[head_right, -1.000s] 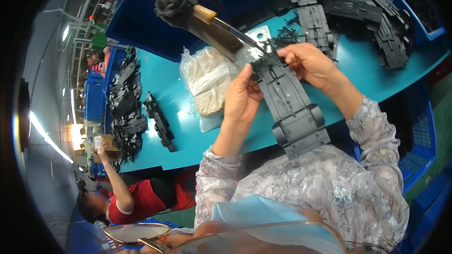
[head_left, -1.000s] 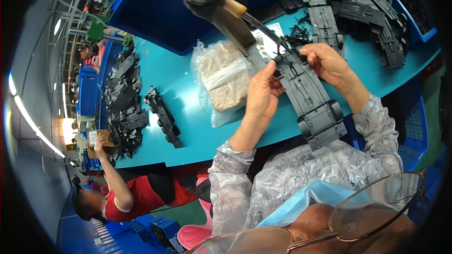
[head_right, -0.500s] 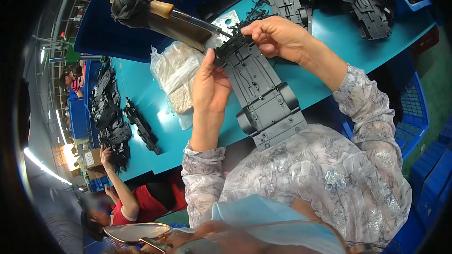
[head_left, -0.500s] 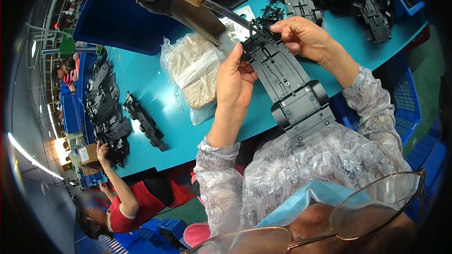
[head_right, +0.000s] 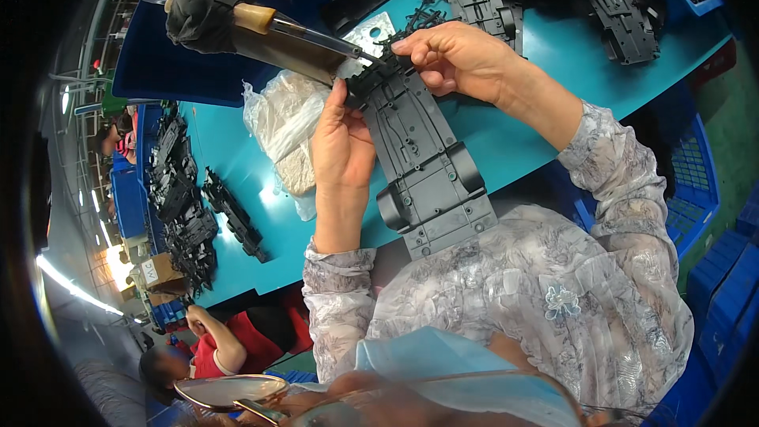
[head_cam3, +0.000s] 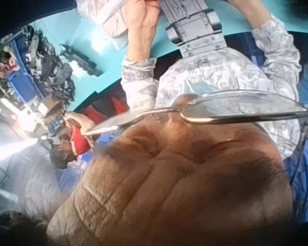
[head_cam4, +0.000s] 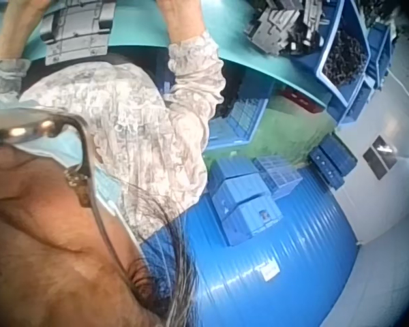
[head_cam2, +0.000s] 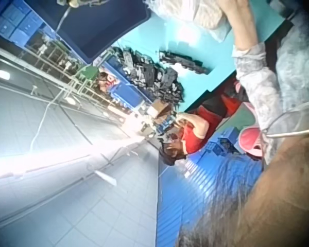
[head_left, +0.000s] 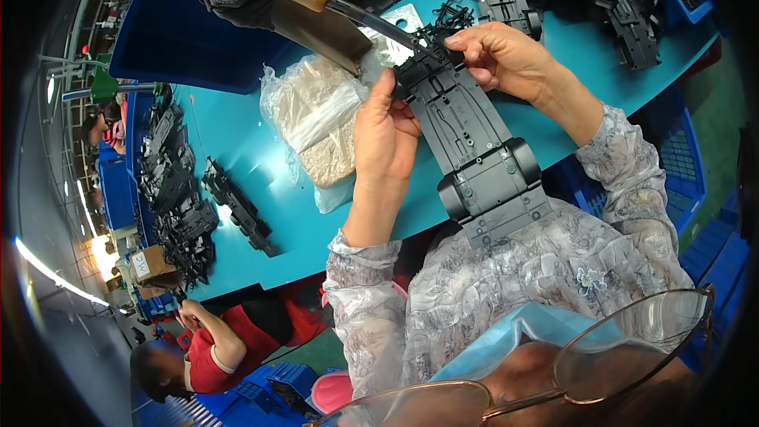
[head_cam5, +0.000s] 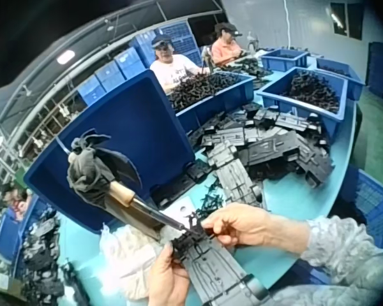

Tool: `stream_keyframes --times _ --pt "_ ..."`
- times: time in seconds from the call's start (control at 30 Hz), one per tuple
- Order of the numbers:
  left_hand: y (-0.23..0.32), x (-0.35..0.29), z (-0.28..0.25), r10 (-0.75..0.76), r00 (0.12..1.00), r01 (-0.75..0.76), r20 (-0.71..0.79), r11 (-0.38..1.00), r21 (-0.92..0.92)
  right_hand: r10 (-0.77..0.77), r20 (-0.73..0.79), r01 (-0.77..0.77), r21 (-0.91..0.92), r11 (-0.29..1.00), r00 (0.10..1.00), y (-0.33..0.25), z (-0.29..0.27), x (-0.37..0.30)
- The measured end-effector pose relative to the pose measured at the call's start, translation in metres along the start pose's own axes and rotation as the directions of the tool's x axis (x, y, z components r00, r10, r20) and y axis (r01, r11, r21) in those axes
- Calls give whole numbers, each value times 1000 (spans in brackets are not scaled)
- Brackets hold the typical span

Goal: The person assembles toy car chassis by fitting small plastic parts onto each chassis by hand.

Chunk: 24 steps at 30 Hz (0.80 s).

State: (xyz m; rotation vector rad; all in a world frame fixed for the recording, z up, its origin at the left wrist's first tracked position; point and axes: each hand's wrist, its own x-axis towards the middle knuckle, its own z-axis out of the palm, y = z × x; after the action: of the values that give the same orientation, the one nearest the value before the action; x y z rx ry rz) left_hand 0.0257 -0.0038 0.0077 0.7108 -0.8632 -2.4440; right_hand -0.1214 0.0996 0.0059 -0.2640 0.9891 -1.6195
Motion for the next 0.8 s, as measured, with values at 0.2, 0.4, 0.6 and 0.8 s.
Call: stream_keyframes --times 0.2,0.4,0.6,0.8 --pt "3 2 2 20 1000 -21 3 1000 20 -8 -11 8 -22 1000 1000 -3 5 3" --pt "2 3 -2 25 1000 -25 -7 1000 -17 10 6 -10 -22 1000 1000 -3 4 4" --pt "2 4 -2 15 999 -14 34 999 -32 3 41 -3 -15 1000 999 -4 0 6" --pt "3 3 -1 31 999 -31 -4 999 -26 -24 37 24 -13 1000 999 -3 1 5"
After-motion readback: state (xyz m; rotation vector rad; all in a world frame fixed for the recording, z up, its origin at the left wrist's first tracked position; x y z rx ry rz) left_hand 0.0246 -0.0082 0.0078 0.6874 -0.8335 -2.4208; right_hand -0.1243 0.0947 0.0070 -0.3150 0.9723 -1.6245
